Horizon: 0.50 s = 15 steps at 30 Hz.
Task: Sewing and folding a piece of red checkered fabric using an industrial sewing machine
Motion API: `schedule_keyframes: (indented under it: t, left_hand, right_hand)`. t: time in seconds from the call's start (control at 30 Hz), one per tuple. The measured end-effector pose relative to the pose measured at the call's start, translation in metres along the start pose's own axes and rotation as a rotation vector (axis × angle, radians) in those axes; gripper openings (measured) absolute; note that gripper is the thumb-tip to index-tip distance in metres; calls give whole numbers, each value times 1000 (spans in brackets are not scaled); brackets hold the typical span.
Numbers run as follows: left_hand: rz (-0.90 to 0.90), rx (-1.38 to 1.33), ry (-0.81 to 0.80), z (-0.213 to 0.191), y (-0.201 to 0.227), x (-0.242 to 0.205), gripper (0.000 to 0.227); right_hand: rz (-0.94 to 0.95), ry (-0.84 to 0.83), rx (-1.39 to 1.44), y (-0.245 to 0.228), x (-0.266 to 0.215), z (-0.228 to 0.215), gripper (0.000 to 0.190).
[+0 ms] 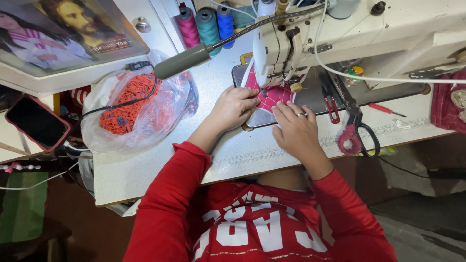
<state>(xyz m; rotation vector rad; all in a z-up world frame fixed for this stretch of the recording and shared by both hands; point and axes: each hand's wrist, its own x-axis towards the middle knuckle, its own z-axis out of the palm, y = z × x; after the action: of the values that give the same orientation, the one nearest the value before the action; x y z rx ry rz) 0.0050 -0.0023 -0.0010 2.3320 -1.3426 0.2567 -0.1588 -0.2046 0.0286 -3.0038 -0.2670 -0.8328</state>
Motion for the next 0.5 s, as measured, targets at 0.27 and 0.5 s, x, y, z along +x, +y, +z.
schedule_keyframes:
  t: [0.27,0.5]
  left_hand:
    - [-61,-24,-84,-14,1,4,28]
    - [-101,-34,-112,-22,2,8,30]
  right_hand:
    - [9,-12,-9,10,8,9,50]
    - [47,-86,23,15,16,14,51]
